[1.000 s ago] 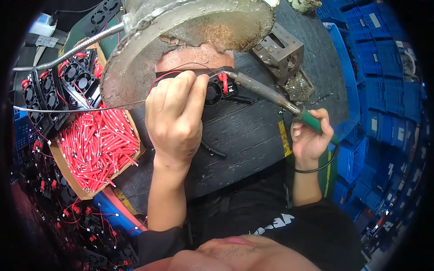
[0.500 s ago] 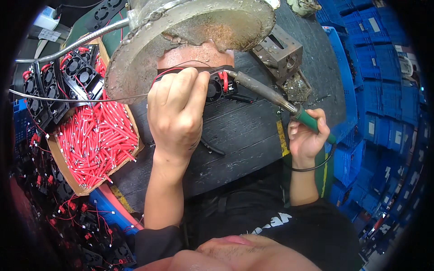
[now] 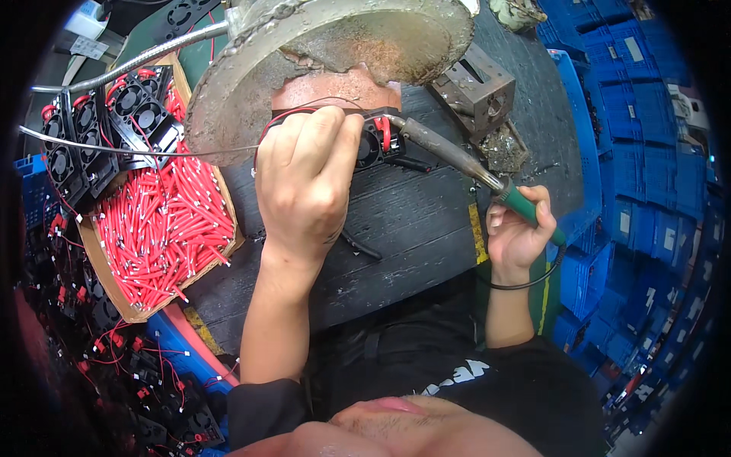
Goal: Soldering wires onto small electronic fan units at a factory workbench.
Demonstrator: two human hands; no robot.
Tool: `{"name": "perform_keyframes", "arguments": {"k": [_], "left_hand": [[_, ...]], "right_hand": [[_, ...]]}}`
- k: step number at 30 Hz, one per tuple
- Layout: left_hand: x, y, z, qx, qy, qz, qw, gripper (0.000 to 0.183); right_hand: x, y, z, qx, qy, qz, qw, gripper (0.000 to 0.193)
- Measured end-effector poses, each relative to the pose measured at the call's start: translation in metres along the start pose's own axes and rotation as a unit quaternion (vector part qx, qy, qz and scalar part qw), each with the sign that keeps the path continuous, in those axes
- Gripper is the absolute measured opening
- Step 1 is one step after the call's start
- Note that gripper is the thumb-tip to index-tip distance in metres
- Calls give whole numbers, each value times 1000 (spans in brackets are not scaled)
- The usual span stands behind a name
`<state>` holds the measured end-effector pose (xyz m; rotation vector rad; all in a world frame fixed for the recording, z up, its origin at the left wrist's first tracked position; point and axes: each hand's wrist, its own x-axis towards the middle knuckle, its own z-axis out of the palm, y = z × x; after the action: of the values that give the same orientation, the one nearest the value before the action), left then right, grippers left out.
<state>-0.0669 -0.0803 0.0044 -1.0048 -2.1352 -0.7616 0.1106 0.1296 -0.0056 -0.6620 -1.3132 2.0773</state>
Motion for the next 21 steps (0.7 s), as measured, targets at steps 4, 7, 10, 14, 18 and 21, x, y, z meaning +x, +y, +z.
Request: {"name": "perform_keyframes", "arguments": {"k": [4,7,10,14,18,21], "left_hand": [[0,0,1,-16,8,-3,1000,8],[0,0,2,-22,3,-5,1000,6],[0,0,2,-23,1,-9,1000,5],[0,0,3,-19,-4,-10,1000,5],[0,-1,4,-19,11,-14,1000,6],[0,-1,4,-29,12,-17,999,6]], "right_hand": [[0,1,-1,-2,-6,-9,1000,31],[1,1,-1,-3,-3,-10,1000,31],[0,1,0,-2,-2,-12,1000,31],[1,2,0,5,0,-16,1000,30],[1,4,0,-11,3,-25,1000,30],[1,4,-1,-18,-10,-30,999,29]]}}
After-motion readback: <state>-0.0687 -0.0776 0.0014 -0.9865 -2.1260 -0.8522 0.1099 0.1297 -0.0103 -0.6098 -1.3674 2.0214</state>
